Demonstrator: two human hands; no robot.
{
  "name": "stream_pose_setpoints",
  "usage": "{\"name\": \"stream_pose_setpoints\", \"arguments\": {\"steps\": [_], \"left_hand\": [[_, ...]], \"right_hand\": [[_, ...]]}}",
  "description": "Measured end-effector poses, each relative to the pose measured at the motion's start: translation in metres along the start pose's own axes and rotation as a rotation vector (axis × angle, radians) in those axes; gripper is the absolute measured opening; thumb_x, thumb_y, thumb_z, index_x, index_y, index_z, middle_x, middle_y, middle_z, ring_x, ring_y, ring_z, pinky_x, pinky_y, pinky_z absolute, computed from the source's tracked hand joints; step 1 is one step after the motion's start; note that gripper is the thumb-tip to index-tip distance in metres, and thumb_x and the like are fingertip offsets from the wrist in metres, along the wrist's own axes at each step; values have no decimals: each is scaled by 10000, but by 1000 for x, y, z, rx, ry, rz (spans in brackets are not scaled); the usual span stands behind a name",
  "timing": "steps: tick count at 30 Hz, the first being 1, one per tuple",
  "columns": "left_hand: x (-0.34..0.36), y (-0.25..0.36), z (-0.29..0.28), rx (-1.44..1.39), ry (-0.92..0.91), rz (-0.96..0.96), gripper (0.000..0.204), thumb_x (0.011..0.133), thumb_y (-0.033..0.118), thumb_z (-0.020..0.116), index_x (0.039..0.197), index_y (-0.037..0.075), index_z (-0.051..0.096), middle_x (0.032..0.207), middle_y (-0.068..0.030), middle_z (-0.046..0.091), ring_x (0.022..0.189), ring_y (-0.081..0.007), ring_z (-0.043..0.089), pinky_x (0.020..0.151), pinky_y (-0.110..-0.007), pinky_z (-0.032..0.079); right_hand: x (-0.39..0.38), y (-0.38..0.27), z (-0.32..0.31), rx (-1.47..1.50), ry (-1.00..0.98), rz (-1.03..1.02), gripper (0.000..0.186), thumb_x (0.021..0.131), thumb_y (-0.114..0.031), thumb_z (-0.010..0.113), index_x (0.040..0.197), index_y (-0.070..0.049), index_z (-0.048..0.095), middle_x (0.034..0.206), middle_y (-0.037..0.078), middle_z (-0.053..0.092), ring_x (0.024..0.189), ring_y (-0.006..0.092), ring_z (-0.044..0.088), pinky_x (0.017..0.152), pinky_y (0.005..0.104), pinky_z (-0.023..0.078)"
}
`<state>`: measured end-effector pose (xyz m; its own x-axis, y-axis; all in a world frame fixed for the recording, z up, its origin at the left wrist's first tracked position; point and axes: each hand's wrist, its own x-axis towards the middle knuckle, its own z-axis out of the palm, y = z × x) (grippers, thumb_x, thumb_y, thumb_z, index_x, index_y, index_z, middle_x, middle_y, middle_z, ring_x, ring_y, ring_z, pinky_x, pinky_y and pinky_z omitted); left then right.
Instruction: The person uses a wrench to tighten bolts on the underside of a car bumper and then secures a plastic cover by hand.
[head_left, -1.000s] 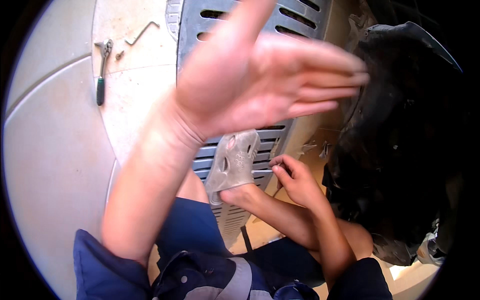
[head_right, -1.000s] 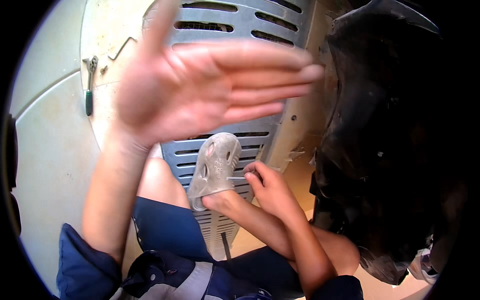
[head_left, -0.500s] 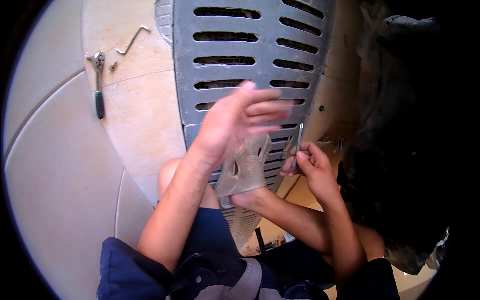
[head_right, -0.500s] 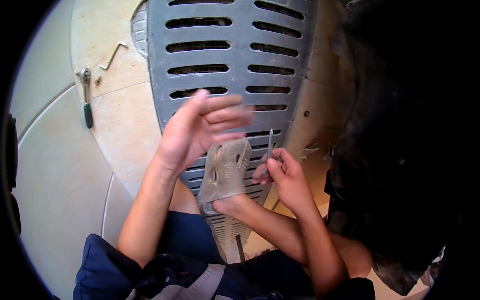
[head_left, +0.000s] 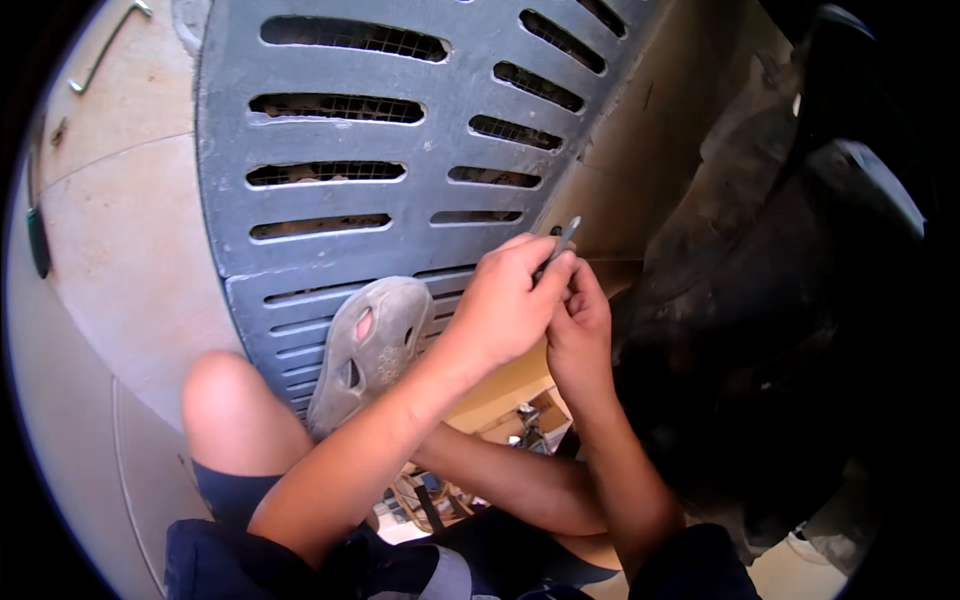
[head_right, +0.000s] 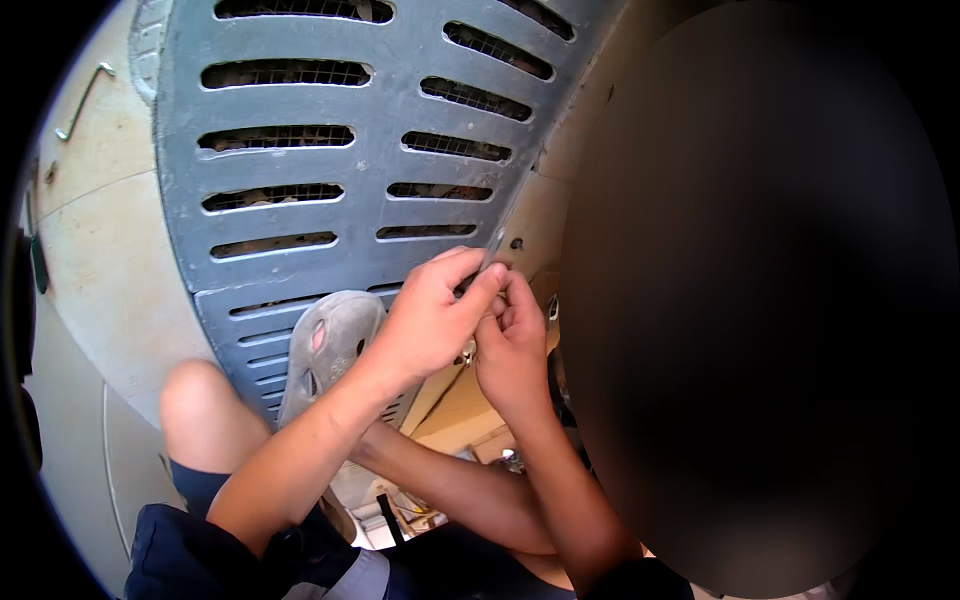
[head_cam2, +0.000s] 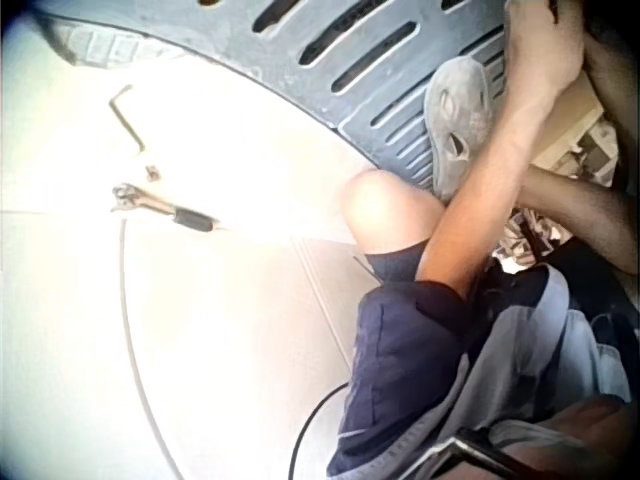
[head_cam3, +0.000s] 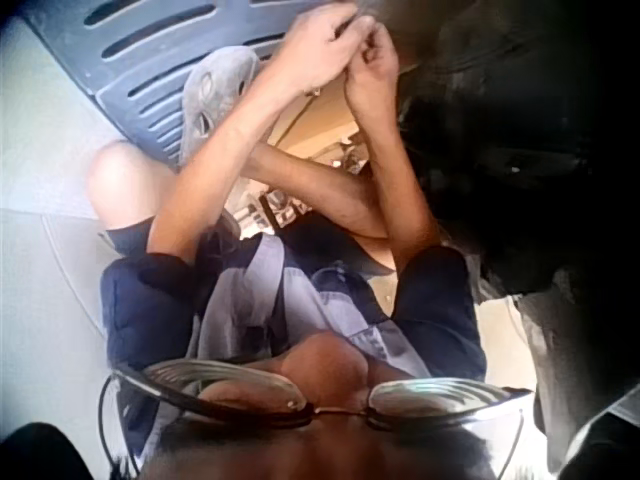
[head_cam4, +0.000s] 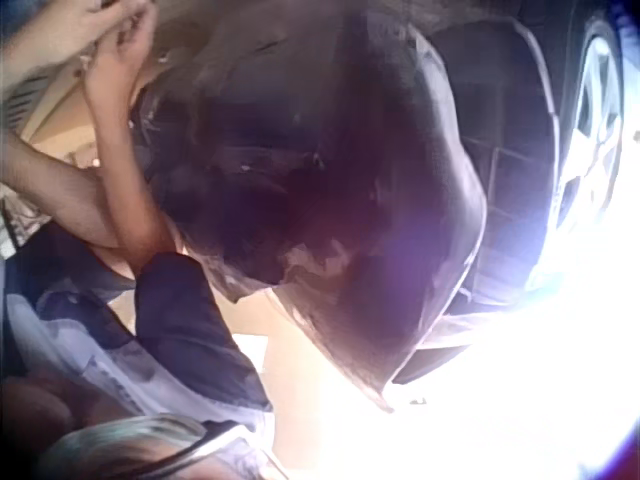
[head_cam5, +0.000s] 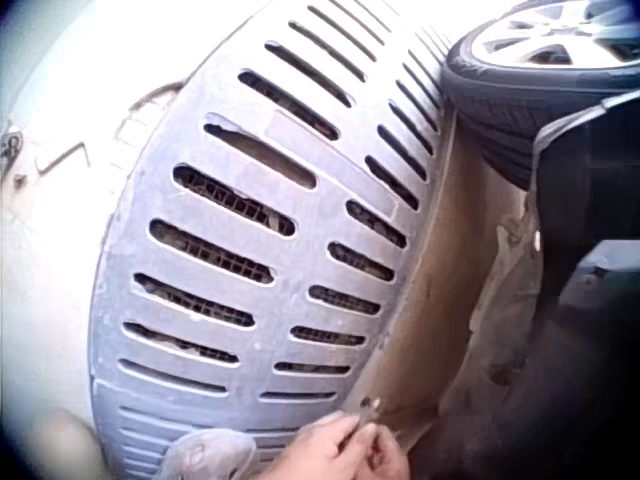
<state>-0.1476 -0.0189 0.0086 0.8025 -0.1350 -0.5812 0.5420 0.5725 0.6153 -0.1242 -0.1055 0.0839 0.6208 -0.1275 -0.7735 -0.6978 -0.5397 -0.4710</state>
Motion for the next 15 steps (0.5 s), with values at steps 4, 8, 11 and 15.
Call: {"name": "stream_pose_setpoints", "arguments": {"steps": [4,8,11,15], "left_hand": [[26,-10,0,155,-54,89,163,933,135,537,926,-18,593,802,-199,591,800,-393,602,698,-437,472],[54,-8,10,376,-14,139,139,914,157,567,946,29,612,793,-146,618,776,-383,613,724,-469,482],[79,-24,48,440,-184,95,120,893,111,559,914,6,614,848,-178,623,847,-383,615,764,-483,487],[107,-61,67,176,-246,126,115,828,89,607,877,-12,632,936,-216,639,878,-389,630,776,-458,504]], "right_hand": [[12,13,2,-4,173,92,218,997,-103,487,1190,-5,472,991,33,623,894,52,572,738,184,446],[-12,42,6,-293,-282,521,127,941,-94,521,984,9,582,742,63,625,682,134,610,610,273,497],[-49,84,40,45,-933,659,200,940,-135,562,1084,-1,596,958,90,639,891,148,610,755,316,505],[-58,100,82,192,-1125,790,196,932,-134,564,1073,-1,594,947,95,637,886,157,611,750,321,504]]}}
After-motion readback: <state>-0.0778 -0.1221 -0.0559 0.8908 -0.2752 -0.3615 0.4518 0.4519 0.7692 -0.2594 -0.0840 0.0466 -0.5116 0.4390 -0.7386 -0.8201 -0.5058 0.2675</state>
